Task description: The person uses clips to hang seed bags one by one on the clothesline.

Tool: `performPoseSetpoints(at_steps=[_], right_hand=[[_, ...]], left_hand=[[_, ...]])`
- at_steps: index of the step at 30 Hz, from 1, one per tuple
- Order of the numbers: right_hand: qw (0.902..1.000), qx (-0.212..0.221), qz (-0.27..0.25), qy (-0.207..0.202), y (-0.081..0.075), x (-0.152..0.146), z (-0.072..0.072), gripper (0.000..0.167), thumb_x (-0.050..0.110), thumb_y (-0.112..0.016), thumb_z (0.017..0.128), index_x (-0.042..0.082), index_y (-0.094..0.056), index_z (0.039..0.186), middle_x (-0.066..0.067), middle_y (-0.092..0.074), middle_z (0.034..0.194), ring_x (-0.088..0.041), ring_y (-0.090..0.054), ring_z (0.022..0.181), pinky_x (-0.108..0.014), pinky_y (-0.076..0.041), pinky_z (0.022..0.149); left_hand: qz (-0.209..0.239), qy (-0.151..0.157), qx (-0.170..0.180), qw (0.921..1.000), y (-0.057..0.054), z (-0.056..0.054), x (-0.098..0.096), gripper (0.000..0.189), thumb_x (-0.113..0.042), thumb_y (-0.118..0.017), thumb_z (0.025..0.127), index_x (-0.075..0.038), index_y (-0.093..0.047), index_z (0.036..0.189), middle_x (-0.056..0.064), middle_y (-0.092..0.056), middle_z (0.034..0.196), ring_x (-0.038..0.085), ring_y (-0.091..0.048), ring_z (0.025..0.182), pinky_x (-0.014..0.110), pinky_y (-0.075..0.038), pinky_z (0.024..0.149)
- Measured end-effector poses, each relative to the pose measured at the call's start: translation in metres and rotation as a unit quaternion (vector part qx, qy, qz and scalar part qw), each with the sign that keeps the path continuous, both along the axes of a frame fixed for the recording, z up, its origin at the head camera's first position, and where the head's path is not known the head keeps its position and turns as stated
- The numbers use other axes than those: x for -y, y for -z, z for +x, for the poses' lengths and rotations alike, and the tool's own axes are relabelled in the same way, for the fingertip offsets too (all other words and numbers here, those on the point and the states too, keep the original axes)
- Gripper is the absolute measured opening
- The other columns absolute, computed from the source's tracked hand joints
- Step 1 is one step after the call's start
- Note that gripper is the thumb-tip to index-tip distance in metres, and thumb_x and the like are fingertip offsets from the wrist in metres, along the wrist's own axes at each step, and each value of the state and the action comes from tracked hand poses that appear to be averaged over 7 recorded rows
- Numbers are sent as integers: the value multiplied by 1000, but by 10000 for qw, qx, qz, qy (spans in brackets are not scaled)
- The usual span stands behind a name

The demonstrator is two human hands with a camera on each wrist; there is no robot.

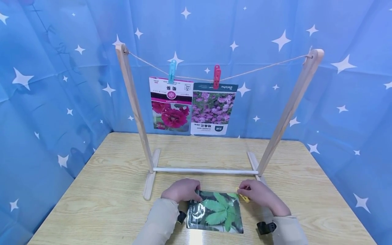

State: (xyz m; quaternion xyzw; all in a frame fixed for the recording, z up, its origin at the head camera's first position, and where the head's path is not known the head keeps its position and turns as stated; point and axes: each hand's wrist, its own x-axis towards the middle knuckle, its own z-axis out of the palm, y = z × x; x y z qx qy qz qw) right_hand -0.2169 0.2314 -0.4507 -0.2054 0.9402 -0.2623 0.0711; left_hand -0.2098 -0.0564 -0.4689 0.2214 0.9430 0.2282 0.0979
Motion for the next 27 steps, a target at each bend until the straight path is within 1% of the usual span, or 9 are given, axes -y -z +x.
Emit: performPoseSetpoints(at_steps=[3,6,9,11,14,18,19,22,27], right_hand=[[9998,3,-110,145,0,0,-1,15,25,-59,86,11,-61,91,2,-57,77,-12,-52,65,-27,-43,54],[9990,-55,-191,388,-1,0,-2,22,22,-60,85,10,-60,102,0,-57,86,-13,-53,75,-28,-44,59],[9981,-102,-210,578,-2,0,-2,27,19,-60,85,9,-58,110,-1,-56,88,-13,-53,77,-29,-44,61],[9976,-98,-213,655,-3,0,-1,27,17,-59,85,10,-58,111,-1,-56,88,-13,-53,76,-30,-43,61],[9976,-148,-207,649,-4,-2,-1,22,15,-58,85,10,-59,106,0,-55,87,-13,-51,73,-30,-42,59],[9979,-344,-104,541,-4,-4,-1,5,14,-58,85,11,-61,88,1,-51,77,-14,-45,64,-28,-39,54],[9978,-395,-70,521,-4,-5,-1,3,14,-59,85,12,-61,84,1,-49,75,-14,-44,62,-28,-38,53],[9973,-517,-17,521,-4,-6,-1,11,17,-59,85,14,-57,74,1,-47,71,-14,-41,59,-28,-35,51],[9962,-479,-86,721,-4,-8,-2,17,24,-59,86,14,-56,73,0,-47,70,-15,-41,58,-29,-35,52]], left_hand=[[45,32,-73,10000,0,0,0,24,-34,-71,74,-19,-60,90,-10,-56,81,8,-49,69,27,-40,62],[59,69,-204,9997,-1,-1,1,23,-28,-69,76,-19,-61,96,-8,-60,90,7,-52,75,27,-42,67],[18,119,-299,9995,-2,-1,2,23,-22,-67,78,-19,-61,100,-5,-61,98,8,-54,83,28,-43,71],[-35,151,-317,9994,-3,-1,2,25,-19,-66,79,-19,-61,103,-4,-61,102,10,-55,88,28,-44,74],[-57,159,-305,9994,-2,-1,2,27,-15,-64,80,-18,-60,106,-3,-60,106,12,-55,93,29,-44,76],[-64,135,-289,9995,-2,-1,3,29,-13,-63,80,-18,-60,108,-2,-60,108,12,-55,95,29,-44,77],[-68,129,-280,9995,-1,-1,3,29,-13,-63,80,-18,-60,108,-2,-60,108,12,-55,95,29,-44,77],[-83,128,-282,9995,-1,-1,2,29,-13,-63,80,-18,-60,108,-2,-60,108,12,-55,95,29,-44,77],[-55,132,-258,9996,-1,-1,2,29,-13,-63,80,-18,-60,108,-2,-59,108,12,-54,95,29,-44,77]])
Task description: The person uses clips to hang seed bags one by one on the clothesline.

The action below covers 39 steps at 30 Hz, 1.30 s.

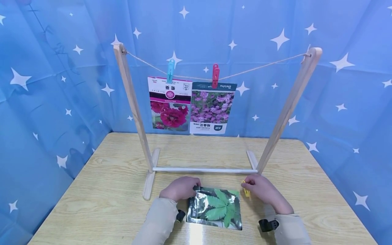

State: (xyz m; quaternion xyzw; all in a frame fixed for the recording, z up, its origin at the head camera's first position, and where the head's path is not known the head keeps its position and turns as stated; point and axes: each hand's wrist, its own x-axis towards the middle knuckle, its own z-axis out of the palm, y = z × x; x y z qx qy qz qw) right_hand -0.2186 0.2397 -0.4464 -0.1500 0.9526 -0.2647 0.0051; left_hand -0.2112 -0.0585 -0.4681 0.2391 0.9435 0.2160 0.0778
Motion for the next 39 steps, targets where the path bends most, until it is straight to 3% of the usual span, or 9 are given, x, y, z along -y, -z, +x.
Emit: performPoseSetpoints(at_steps=[6,13,22,27,33,39], right_hand=[[9999,103,-24,69,0,-2,-1,23,33,-58,86,14,-56,72,0,-44,63,-14,-37,51,-27,-33,48],[9998,108,-168,41,0,-1,-3,14,31,-62,83,18,-63,88,3,-54,78,-15,-48,69,-31,-38,59],[9998,-62,-166,-5,0,-7,-4,12,25,-64,82,16,-64,90,5,-59,81,-13,-54,77,-33,-42,67],[9998,-52,-71,155,0,-10,-5,6,24,-65,81,19,-63,83,4,-60,83,-12,-56,79,-33,-43,68],[9998,-74,-90,181,1,-10,-4,13,28,-66,80,18,-58,76,3,-60,83,-13,-55,77,-31,-42,65],[9998,-70,-188,50,2,-14,-5,15,30,-64,82,16,-59,78,2,-56,74,-13,-49,65,-29,-39,57]], left_hand=[[-133,82,-39,9999,0,-1,0,28,-16,-64,80,-19,-59,107,-4,-59,107,11,-54,95,29,-44,77],[-83,167,29,9998,0,-1,0,24,-15,-65,79,-19,-59,101,-5,-60,98,7,-52,80,26,-43,69],[-13,189,-73,9998,-1,-1,3,24,-14,-63,80,-17,-58,103,-3,-61,99,6,-51,77,26,-43,70],[47,133,-212,9997,-2,-2,3,23,-16,-62,82,-16,-57,105,-3,-60,99,6,-51,76,26,-43,70],[131,116,-285,9994,-3,-3,4,22,-19,-61,84,-16,-57,105,-3,-60,101,6,-52,79,27,-44,72],[590,118,-370,9975,-6,-6,6,25,-19,-60,85,-13,-55,108,-2,-59,101,6,-53,79,25,-45,71]])
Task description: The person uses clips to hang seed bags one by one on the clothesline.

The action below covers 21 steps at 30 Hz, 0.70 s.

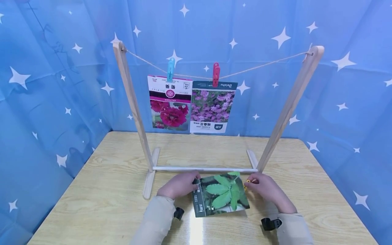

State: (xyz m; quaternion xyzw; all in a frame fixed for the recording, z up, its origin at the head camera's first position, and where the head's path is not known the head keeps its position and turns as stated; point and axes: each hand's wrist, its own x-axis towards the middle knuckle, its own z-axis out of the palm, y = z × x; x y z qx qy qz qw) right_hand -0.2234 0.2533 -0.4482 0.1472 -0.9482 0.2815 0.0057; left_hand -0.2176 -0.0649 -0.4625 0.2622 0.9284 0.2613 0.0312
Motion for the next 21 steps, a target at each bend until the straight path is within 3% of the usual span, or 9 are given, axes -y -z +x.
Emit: performPoseSetpoints(at_steps=[5,13,21], right_hand=[[9999,-119,67,-49,0,-4,0,14,29,-63,83,15,-62,78,2,-50,68,-13,-42,60,-28,-35,54],[9999,-14,80,122,-4,-7,0,12,27,-61,85,16,-64,83,2,-57,78,-13,-49,69,-30,-40,60],[9999,35,15,128,-6,-8,2,9,24,-63,83,15,-61,81,1,-57,83,-15,-51,73,-32,-41,63]], left_hand=[[227,-70,-32,9997,-4,-1,2,28,-18,-60,85,-12,-51,111,1,-60,99,7,-52,72,24,-44,65],[333,-103,75,9994,-4,-2,3,35,-12,-62,83,-13,-45,114,0,-58,92,8,-50,64,22,-42,55],[418,-221,63,9989,-4,-3,4,30,-15,-63,84,-16,-48,109,-3,-56,91,10,-50,70,24,-42,61]])
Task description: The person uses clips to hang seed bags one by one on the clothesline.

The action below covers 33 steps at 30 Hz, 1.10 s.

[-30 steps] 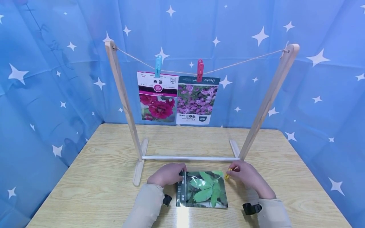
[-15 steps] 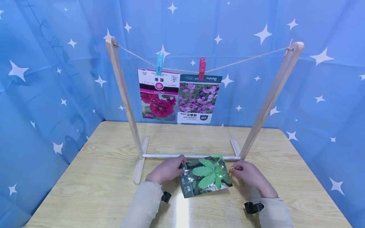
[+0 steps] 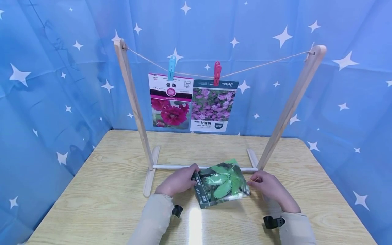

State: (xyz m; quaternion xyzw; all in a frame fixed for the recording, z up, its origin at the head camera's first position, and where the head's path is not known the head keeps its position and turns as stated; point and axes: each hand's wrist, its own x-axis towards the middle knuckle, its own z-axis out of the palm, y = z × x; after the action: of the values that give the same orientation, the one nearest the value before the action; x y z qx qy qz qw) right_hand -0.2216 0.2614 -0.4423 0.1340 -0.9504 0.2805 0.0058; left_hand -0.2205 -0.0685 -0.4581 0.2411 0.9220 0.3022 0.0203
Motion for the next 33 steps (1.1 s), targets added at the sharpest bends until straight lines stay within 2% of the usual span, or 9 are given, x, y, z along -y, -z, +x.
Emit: performPoseSetpoints(at_steps=[6,13,16,23,28,33], right_hand=[[9998,143,-97,-20,-1,-2,1,4,14,-59,84,11,-61,82,-1,-53,78,-15,-47,69,-29,-39,59],[9998,200,-19,-72,-3,-3,2,10,14,-57,85,8,-65,85,-1,-52,74,-14,-45,65,-29,-38,56],[9999,123,2,-40,-5,-3,4,11,17,-57,87,9,-65,86,-1,-53,76,-14,-45,66,-29,-39,56],[9997,-222,51,-83,-8,-4,5,13,20,-56,88,11,-65,89,-1,-56,84,-15,-48,70,-31,-41,60],[9994,-324,34,-82,-8,-6,3,13,22,-58,87,12,-66,91,-1,-57,87,-15,-51,75,-31,-43,62],[9993,-357,33,-72,-9,-7,3,14,24,-61,85,12,-66,90,0,-57,88,-15,-52,78,-31,-43,63]], left_hand=[[91,-43,-152,9998,-2,0,0,28,-19,-62,85,-18,-49,109,-5,-56,90,10,-50,71,24,-41,63],[58,-2,-353,9994,-2,-1,0,30,-23,-62,84,-19,-50,111,-3,-59,99,9,-50,73,25,-42,67],[76,45,-390,9992,-2,-1,1,28,-22,-62,84,-20,-51,110,-5,-59,96,8,-50,73,25,-42,66],[89,241,-686,9973,-2,-2,0,14,-23,-62,85,-23,-51,94,-11,-51,74,8,-48,65,24,-41,61],[36,276,-812,9963,-1,-3,0,10,-24,-61,85,-22,-52,89,-13,-52,76,6,-49,70,25,-43,67],[87,275,-776,9966,1,-3,0,6,-24,-60,86,-23,-55,88,-14,-54,79,5,-50,71,25,-44,69]])
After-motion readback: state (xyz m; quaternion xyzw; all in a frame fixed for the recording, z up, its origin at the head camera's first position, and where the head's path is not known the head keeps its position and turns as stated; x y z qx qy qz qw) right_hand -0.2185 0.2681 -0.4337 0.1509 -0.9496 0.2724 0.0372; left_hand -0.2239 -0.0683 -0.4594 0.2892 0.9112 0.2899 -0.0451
